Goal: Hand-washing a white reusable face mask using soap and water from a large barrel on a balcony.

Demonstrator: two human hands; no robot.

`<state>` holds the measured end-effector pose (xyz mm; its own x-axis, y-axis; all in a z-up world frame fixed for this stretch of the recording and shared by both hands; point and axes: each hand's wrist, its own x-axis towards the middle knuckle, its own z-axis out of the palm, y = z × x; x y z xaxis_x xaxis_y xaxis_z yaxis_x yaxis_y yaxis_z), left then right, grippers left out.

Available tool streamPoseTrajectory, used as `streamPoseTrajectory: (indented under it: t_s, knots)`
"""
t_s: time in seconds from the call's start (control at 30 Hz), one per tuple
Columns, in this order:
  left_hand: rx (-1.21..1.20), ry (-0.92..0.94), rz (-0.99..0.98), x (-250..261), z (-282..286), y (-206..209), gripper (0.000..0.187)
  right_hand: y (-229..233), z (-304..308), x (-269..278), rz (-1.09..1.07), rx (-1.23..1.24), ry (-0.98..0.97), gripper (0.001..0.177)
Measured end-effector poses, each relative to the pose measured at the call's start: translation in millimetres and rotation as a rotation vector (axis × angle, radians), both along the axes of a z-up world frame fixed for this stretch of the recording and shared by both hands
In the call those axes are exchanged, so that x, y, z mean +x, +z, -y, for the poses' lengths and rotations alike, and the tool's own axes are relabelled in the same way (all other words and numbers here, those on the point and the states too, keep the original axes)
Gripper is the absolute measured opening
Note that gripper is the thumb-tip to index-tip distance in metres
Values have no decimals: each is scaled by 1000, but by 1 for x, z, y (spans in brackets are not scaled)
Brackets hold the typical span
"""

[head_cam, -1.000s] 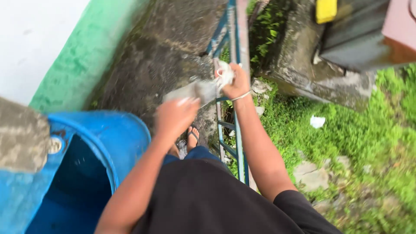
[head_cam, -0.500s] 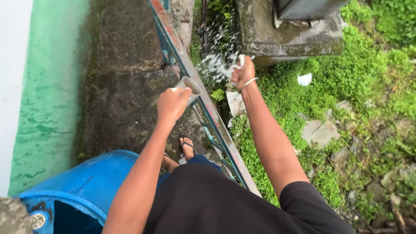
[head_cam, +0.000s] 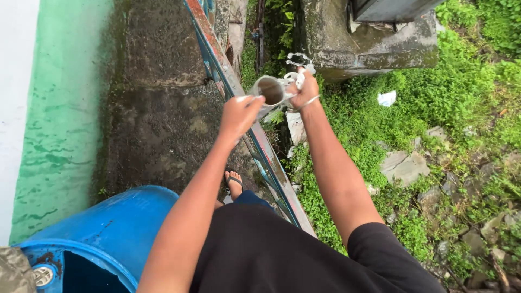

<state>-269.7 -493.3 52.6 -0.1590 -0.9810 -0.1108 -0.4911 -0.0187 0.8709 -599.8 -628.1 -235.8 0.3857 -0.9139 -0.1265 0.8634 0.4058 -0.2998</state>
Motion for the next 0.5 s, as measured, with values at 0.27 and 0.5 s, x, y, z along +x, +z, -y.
streamPoseTrajectory:
  t_s: [0.27, 0.5]
  knots:
    - [180, 139, 142, 46, -20, -8, 50, 122, -29, 63, -487, 434, -205, 20]
    - [56, -10, 341, -3, -7, 49, 45, 201, -49, 104, -679, 700, -230, 20]
